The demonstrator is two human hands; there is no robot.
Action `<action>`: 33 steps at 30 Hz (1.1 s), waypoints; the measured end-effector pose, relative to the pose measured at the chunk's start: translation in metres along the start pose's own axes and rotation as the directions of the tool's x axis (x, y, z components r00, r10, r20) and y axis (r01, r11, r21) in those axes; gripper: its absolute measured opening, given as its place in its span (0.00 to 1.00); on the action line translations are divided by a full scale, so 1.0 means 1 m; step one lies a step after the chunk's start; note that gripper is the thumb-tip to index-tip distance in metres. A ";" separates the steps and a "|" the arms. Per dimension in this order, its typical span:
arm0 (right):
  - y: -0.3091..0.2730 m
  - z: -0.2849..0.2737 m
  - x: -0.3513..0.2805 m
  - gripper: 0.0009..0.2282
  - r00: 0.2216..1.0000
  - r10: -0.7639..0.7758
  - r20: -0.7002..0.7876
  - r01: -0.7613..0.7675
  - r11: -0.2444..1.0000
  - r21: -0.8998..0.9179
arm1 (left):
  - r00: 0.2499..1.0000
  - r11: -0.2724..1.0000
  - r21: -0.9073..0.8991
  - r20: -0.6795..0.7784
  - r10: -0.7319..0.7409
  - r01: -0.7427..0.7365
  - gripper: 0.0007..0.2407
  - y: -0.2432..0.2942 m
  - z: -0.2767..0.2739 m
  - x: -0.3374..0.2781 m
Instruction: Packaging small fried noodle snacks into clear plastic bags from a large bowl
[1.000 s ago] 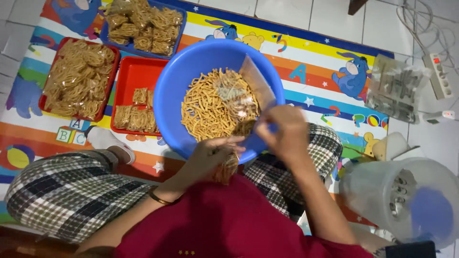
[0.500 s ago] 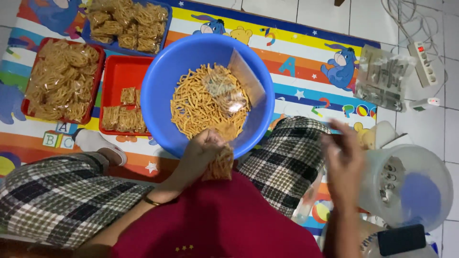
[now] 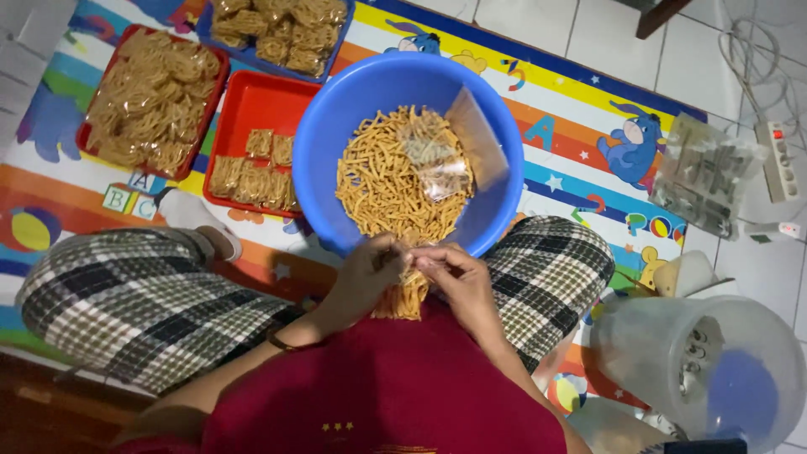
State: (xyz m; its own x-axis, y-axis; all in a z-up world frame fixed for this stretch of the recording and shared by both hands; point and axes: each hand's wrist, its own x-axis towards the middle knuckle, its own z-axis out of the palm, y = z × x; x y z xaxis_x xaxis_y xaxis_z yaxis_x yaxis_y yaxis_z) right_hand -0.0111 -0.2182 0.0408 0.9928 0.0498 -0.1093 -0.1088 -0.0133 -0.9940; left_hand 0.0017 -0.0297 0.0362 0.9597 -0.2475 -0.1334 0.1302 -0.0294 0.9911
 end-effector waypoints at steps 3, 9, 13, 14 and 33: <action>0.008 -0.005 0.003 0.07 1.000 0.000 0.004 0.000 1.000 0.005 | 0.996 0.997 0.032 -0.061 -0.066 0.068 0.04 0.028 -0.005 -0.010; -0.002 -0.007 0.004 0.07 0.999 -0.016 0.040 0.016 1.000 -0.001 | 0.998 0.968 -0.244 -0.001 -0.068 0.065 0.07 0.025 -0.011 -0.016; 0.004 -0.013 0.007 0.07 0.998 -0.014 0.058 0.015 1.000 -0.011 | 0.998 0.951 -0.310 0.058 0.011 0.007 0.08 -0.003 -0.015 -0.010; 0.005 -0.014 0.007 0.07 0.997 -0.014 0.071 0.015 1.000 -0.011 | 0.995 0.948 -0.318 0.084 0.045 -0.016 0.09 -0.007 -0.017 -0.008; 0.055 -0.206 -0.024 0.26 0.785 0.178 -0.593 -0.408 0.869 -0.279 | 0.992 0.982 -0.155 0.078 -0.101 0.112 0.08 -0.005 -0.023 -0.005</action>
State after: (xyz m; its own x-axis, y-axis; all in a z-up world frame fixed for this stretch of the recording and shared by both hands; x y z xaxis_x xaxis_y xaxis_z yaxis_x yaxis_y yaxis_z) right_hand -0.0309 -0.4254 -0.0099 0.7903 -0.5559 -0.2578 -0.4851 -0.3104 -0.8175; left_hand 0.0017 -0.0058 0.0314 0.9193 -0.3178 -0.2322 0.2741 0.0935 0.9572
